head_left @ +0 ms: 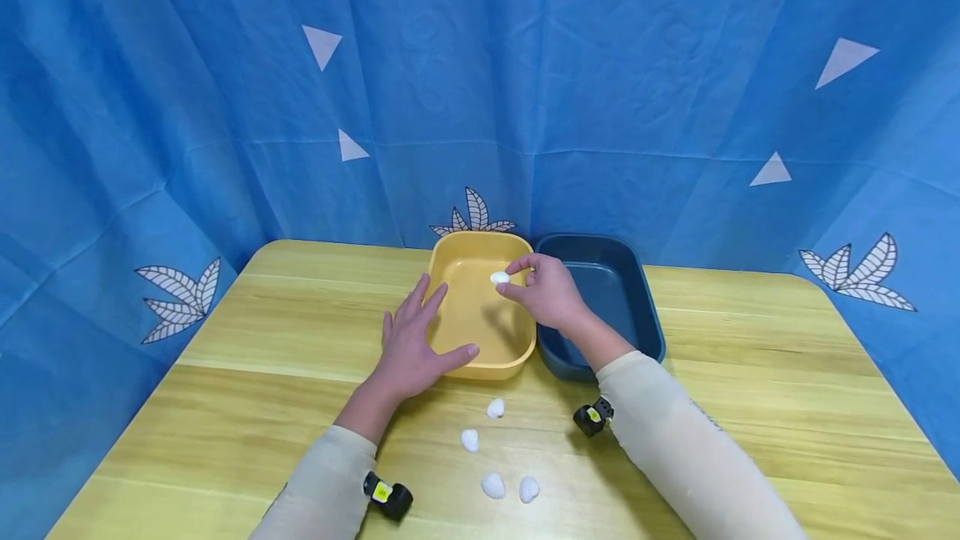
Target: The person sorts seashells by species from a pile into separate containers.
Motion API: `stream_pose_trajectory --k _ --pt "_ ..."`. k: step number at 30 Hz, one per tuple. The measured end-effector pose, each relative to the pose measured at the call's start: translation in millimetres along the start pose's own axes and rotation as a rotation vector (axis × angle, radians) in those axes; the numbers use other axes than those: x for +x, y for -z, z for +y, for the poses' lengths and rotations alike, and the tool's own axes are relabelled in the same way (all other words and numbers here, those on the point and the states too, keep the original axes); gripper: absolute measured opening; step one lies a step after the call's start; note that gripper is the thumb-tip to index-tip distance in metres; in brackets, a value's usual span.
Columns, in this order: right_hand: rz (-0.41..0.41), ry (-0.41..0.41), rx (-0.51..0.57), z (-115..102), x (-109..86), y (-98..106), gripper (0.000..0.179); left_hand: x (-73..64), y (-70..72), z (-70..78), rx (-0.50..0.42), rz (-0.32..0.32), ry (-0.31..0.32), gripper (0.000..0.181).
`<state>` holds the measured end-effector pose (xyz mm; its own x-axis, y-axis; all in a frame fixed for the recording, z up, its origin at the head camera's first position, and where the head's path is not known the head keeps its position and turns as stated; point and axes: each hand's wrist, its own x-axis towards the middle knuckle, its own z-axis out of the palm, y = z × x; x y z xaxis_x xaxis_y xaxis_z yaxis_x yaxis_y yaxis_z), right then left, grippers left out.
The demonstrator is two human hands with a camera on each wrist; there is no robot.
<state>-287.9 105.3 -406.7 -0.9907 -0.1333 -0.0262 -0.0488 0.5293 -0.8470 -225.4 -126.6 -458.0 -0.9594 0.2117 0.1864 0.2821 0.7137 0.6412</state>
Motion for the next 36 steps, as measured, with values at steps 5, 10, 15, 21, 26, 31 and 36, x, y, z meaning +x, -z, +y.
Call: stream_pose_trajectory --k 5,10,15,21,26,31,36 --pt "0.0 -0.003 0.002 -0.6 0.0 -0.5 0.027 -0.2 0.1 0.3 -0.003 0.001 -0.001 0.101" --pt "-0.018 -0.012 -0.011 -2.0 -0.1 -0.4 0.031 -0.7 0.1 0.4 -0.006 0.0 0.001 0.102" --pt "-0.026 -0.026 -0.026 -1.7 -0.4 0.4 0.04 -0.7 -0.1 0.2 -0.005 -0.001 0.004 0.102" --pt "-0.013 -0.008 -0.031 -2.5 -4.1 2.4 0.041 -0.1 -0.3 -1.5 -0.001 0.003 0.003 0.103" --pt "-0.021 0.032 -0.031 -5.8 -15.7 6.2 0.041 -0.1 0.1 -1.7 -0.003 -0.001 -0.001 0.103" --pt "-0.039 0.073 -0.043 -10.5 -32.7 9.9 0.04 0.1 -0.1 -1.6 -0.008 -0.003 0.002 0.101" --pt "-0.072 0.129 -0.042 -12.4 -51.3 12.3 0.037 0.2 0.5 0.3 -0.008 -0.004 0.008 0.101"
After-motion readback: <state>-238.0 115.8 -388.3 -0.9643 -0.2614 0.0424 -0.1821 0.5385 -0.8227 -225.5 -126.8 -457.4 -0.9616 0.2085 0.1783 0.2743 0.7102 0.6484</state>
